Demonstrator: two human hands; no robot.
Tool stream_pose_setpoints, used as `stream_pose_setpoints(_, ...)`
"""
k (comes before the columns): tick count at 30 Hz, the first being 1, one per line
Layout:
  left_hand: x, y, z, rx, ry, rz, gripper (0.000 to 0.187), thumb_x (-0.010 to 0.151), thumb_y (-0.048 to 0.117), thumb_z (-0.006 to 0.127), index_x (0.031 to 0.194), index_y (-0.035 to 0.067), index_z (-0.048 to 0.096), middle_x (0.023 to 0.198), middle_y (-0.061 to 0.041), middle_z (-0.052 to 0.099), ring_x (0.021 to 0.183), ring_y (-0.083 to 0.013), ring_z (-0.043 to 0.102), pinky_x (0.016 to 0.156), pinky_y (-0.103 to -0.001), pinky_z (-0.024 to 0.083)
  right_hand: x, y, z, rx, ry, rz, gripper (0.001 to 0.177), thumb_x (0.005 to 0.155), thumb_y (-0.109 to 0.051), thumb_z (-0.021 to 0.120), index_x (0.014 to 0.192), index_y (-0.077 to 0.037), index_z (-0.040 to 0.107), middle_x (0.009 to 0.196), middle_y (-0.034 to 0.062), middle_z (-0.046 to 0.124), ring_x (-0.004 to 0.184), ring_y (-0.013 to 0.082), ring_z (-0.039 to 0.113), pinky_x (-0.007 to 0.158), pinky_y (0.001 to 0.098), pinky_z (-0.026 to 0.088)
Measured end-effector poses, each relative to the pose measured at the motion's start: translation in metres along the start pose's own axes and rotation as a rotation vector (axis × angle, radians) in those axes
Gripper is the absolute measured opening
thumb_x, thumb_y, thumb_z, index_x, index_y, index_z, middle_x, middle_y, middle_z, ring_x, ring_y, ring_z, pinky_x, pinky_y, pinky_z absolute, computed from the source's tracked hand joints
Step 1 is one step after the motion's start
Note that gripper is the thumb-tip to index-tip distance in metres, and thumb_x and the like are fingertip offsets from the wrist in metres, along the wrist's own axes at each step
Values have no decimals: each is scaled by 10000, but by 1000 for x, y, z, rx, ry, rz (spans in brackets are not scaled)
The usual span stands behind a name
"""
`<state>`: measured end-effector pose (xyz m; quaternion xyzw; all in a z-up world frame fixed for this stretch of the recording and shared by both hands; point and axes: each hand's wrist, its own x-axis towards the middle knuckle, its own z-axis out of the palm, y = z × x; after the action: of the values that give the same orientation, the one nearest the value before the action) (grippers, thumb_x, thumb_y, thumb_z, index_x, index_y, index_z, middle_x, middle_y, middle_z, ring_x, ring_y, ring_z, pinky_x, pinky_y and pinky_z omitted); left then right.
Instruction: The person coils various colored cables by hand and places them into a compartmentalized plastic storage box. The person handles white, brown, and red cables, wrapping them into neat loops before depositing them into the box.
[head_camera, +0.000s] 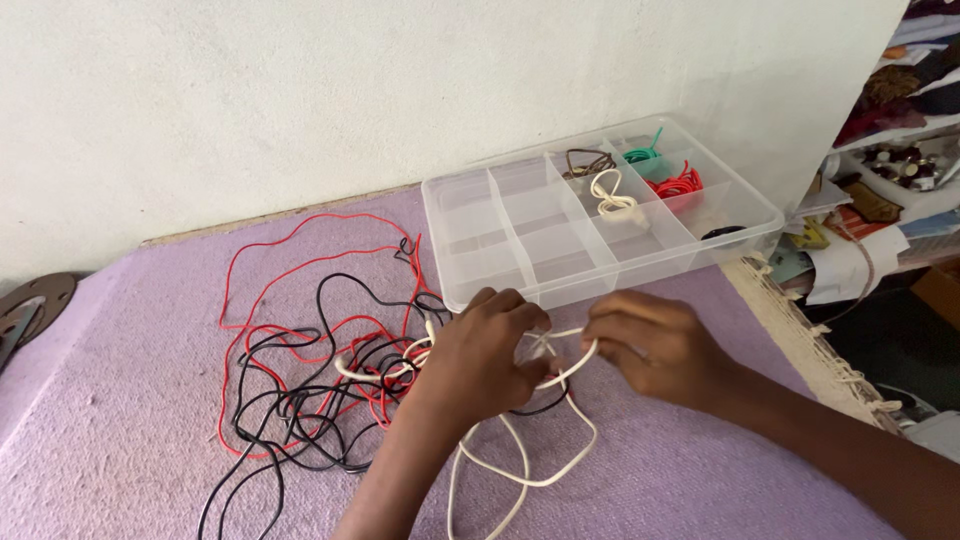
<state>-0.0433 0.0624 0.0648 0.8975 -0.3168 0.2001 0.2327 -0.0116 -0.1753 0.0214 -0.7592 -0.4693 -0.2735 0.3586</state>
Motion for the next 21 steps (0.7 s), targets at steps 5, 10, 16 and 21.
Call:
stream_pose_setpoints(5, 2, -15, 6, -56, 160, -45, 219, 841, 0, 675, 1036, 71, 746, 960, -99, 747, 882, -302, 738, 778, -385, 587, -6, 13, -4, 112, 165, 125, 148, 839, 37, 755, 962, -9, 687, 950, 91, 714, 822, 146, 724, 676, 264, 572)
stream_pose_setpoints(10, 7, -31, -5, -663, 256, -471, 228, 941, 52, 564, 1094, 34, 733, 860, -71, 772, 734, -127, 777, 596, -268, 638, -7, 21, -12, 138, 149, 144, 128, 811, 59, 724, 914, 2, 673, 918, 93, 691, 771, 146, 684, 676, 259, 548)
stream_pose_setpoints(16, 11, -29, -6, -883, 242, -585, 220, 1019, 159, 595, 1099, 4, 727, 826, -69, 746, 620, -93, 690, 503, -260, 563, -6, 36, -18, 222, -57, 153, 259, 697, 77, 601, 898, -20, 732, 1039, 117, 728, 902, 180, 726, 758, 297, 601)
stream_pose_setpoints(21, 12, 2, 11, -565, 158, -508, 205, 979, 116, 624, 1129, 77, 758, 782, -65, 772, 562, -154, 654, 502, -299, 534, -3, 17, -11, 827, -38, 744, 317, 969, -197, 535, 1126, -12, 740, 1078, 117, 802, 1026, 206, 768, 750, 350, 633)
